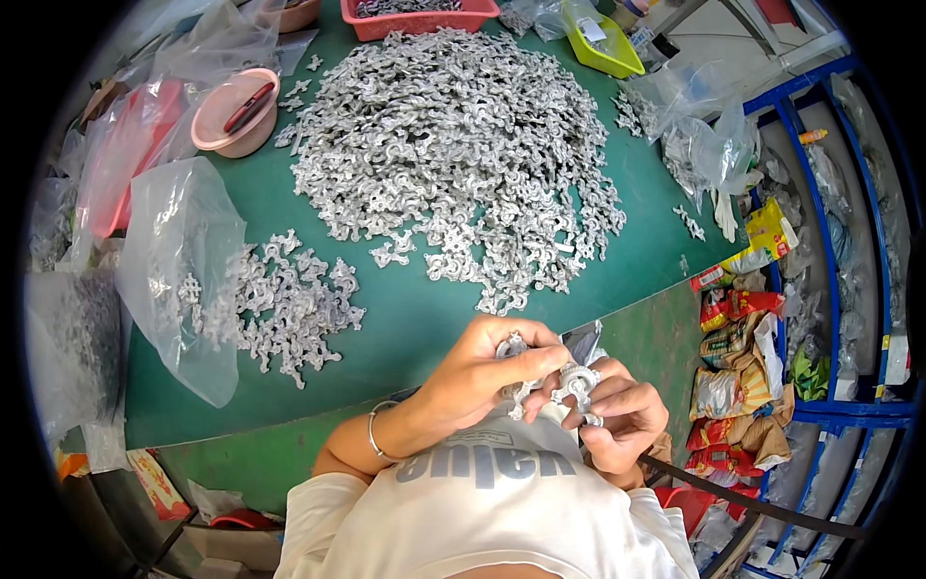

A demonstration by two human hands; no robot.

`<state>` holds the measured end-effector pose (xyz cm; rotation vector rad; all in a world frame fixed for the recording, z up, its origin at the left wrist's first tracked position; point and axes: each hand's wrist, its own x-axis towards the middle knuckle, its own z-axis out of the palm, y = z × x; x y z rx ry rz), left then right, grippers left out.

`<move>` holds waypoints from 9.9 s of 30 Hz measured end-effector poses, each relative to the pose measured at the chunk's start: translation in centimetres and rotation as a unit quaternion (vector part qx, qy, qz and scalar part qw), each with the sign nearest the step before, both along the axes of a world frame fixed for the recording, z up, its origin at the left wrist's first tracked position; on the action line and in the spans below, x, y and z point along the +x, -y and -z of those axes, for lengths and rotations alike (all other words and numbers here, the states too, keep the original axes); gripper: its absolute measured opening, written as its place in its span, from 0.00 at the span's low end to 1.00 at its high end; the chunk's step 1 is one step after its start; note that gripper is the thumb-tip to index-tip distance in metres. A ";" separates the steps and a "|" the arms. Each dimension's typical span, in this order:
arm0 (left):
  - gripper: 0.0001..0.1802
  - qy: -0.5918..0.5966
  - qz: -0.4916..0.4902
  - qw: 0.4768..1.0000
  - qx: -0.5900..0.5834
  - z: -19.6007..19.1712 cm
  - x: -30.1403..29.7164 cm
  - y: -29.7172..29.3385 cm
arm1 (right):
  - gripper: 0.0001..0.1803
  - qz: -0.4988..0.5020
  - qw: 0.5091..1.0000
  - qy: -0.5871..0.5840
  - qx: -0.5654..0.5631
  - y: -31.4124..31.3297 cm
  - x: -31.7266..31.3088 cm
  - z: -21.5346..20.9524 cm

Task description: The person sorts through a pile of silver decorative star-shaped items by hand, picking them up individually and placing them into a separate group.

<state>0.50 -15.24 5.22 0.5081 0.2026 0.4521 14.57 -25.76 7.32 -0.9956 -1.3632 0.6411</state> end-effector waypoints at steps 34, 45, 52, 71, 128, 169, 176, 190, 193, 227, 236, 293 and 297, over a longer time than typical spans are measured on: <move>0.06 -0.672 -0.468 0.418 0.393 6.2 -9.8 -1.8 | 0.04 0.221 0.798 0.528 -0.188 -10.7 13.8 11.5; 0.04 -0.543 -0.320 0.645 0.433 6.9 3.5 -0.1 | 0.03 0.206 0.850 0.480 -0.067 -10.1 17.2 9.9; 0.05 -0.550 -0.242 0.711 0.367 9.3 5.1 0.2 | 0.01 0.439 0.845 0.301 0.048 -11.2 25.8 5.5; 0.12 -0.210 -0.311 0.924 -0.075 9.3 6.4 1.9 | 0.11 0.097 0.942 0.315 -0.061 -14.8 24.2 5.8; 0.13 -0.154 -0.222 0.963 -0.014 2.5 9.7 1.2 | 0.12 0.043 0.960 0.249 0.121 -5.6 13.3 4.5; 0.11 -0.703 -0.536 0.247 0.396 9.0 -6.5 -1.5 | 0.17 0.114 0.882 0.441 -0.123 -11.9 12.8 11.8; 0.09 -0.625 -0.545 0.375 0.414 7.5 -3.7 -0.3 | 0.14 0.119 0.951 0.211 -0.194 -11.7 14.3 11.8; 0.13 -0.321 -0.278 0.893 0.151 4.4 7.7 2.2 | 0.14 -0.113 0.917 -0.292 -0.248 -7.4 10.1 8.1; 0.13 -0.258 -0.288 0.920 0.063 4.4 7.7 2.3 | 0.14 -0.095 0.936 -0.254 -0.224 -6.7 9.9 7.9; 0.09 -0.214 -0.164 0.963 -0.002 2.0 7.2 3.5 | 0.06 -0.105 0.923 -0.279 -0.243 -5.6 10.3 5.7; 0.12 -0.190 -0.160 0.969 -0.008 1.7 7.1 3.5 | 0.04 -0.162 0.859 -0.400 -0.275 -5.7 10.0 6.0; 0.14 -0.216 -0.144 0.953 0.159 -2.5 8.7 4.2 | 0.14 -0.154 0.898 -0.379 -0.162 -4.4 9.9 2.7; 0.24 -0.231 -0.182 0.938 0.183 -3.4 9.2 4.1 | 0.10 -0.140 0.898 -0.385 -0.159 -4.0 10.1 2.0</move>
